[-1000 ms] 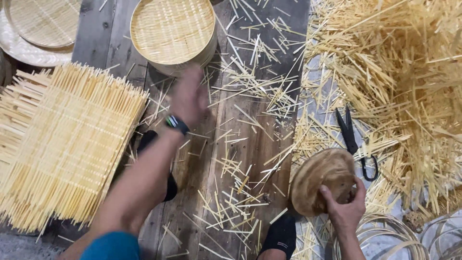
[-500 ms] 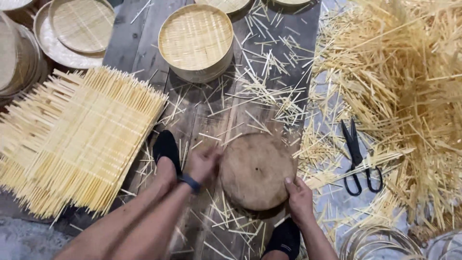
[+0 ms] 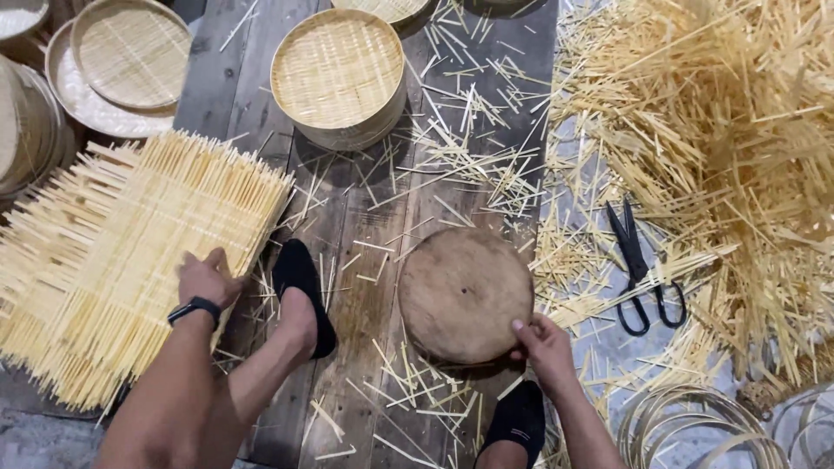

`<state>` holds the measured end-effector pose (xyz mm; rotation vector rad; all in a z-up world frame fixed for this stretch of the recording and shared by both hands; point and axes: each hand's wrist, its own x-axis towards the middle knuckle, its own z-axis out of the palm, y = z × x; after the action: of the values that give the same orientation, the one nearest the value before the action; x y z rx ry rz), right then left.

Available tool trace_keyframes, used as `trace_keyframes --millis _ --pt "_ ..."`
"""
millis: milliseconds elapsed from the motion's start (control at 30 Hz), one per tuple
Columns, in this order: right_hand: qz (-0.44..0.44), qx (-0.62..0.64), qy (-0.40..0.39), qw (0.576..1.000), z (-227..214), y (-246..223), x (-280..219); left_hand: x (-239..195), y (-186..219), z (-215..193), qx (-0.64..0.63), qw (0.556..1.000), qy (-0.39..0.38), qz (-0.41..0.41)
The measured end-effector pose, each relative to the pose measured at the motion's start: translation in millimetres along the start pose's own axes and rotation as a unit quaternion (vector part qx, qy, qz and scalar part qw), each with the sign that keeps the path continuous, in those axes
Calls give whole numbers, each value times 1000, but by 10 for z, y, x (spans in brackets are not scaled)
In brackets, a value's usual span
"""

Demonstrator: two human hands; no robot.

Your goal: The person sits on the floor weaving thin bamboo strips into a round woven tray, folding and tucking the strip ends, then fitting a bamboo hoop rim around the edge and pressing it into place. They pick up additional strips and hoops from the pile and trim excess material with scissors.

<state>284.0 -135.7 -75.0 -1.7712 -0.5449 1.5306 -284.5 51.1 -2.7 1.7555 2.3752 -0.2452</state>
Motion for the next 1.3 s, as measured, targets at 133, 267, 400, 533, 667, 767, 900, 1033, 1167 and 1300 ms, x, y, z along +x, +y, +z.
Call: trace_keyframes --millis 133,267,400,533,667,767,900,1033,1167,1300 --pt "-34 -14 41 999 -116 4 28 140 -521 52 -44 999 -10 16" --pt "-30 79 36 996 -203 198 -48 12 -878 -93 -192 981 23 6" --pt "-5 108 57 993 -265 390 -90 49 -931 -15 -162 986 29 39" --pt "22 112 52 992 -237 529 -221 103 -755 73 0 998 9 60" --pt "19 57 49 997 -195 579 -262 147 -688 211 98 990 -94 -25" --pt "6 52 42 998 -200 617 -282 8 -568 131 102 984 -135 -58" --pt "1 30 50 998 -202 772 -70 70 -531 60 105 982 -149 -49" --pt "-18 18 37 999 -225 883 -78 19 -812 16 84 988 -126 -7" --pt "-15 28 39 999 -224 674 -191 -43 -916 -221 -2 985 167 36" --pt "-10 75 31 997 -247 609 -212 80 -1264 -538 -175 906 382 49"
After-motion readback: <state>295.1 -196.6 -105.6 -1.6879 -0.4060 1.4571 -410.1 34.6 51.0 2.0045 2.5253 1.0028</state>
